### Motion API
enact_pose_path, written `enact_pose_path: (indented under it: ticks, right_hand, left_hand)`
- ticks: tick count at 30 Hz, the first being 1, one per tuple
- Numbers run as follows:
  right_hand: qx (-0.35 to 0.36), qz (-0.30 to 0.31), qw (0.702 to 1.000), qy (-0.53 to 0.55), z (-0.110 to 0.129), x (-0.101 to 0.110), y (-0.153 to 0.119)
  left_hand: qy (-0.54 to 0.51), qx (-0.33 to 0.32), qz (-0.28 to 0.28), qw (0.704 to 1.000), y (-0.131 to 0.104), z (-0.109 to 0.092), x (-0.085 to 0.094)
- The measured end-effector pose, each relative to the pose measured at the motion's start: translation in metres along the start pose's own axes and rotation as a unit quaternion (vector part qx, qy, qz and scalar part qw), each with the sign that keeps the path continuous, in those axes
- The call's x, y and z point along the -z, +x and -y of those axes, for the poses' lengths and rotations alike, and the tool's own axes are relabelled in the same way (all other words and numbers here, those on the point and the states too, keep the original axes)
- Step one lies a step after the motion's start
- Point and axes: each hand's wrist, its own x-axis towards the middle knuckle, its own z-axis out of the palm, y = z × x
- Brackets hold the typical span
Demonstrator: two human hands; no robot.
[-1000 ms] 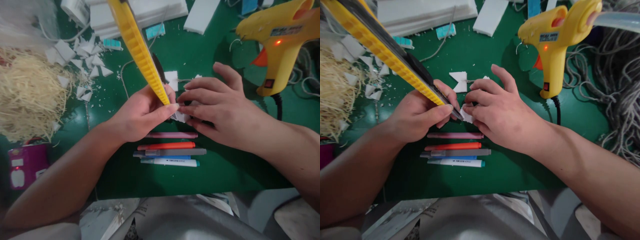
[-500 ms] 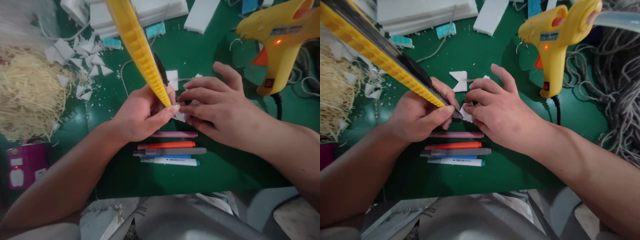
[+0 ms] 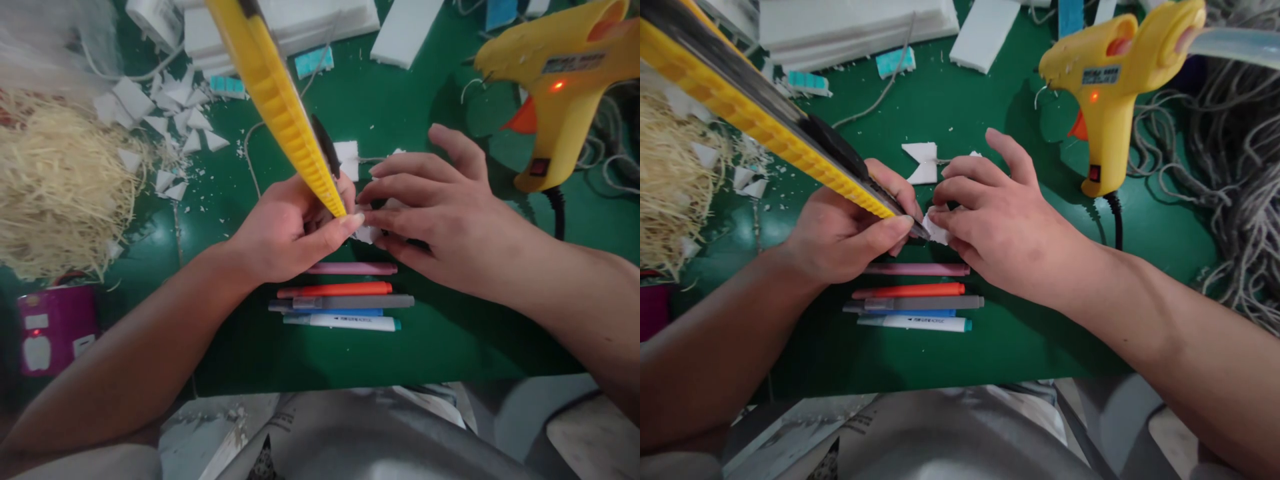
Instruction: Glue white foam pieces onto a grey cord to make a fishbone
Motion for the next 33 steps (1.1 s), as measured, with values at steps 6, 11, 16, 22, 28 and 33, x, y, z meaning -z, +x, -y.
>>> enact_pose_path:
  ticks: [6,11,16,22,28,33]
  right_hand:
    - [0.008,-0.013,1.000,0.006,-0.0010,-0.0011,-0.0002]
    - [0.003,-0.012,1.000,0.001,-0.0004,-0.0005,0.0009]
    - [-0.009,0.003,1.000,0.010,0.0018,0.0008,0.0017]
    - [-0.013,0.010,1.000,-0.001,0.0002,0.0000,0.0010]
    - [-0.002,0.003,1.000,0.002,-0.0004,0.0003,0.0012]
    - [-0.017,0.009,1.000,0.016,0.0007,0.0009,0.0018]
  left_hand:
    - [-0.005,-0.012,-0.010,1.000,-0.0005,0.0015,0.0001]
    - [-0.008,-0.001,-0.014,1.000,-0.0018,0.0019,-0.0009]
    - [0.004,0.020,-0.018,1.000,-0.0030,-0.0013,-0.0007]
    - [0.026,0.010,-0.030,0.999,-0.0053,0.0013,-0.0015]
    - [0.037,0.004,-0.030,0.999,-0.0075,0.0044,-0.0016]
    - [0.011,-0.002,-0.025,1.000,-0.0049,0.0013,-0.0025]
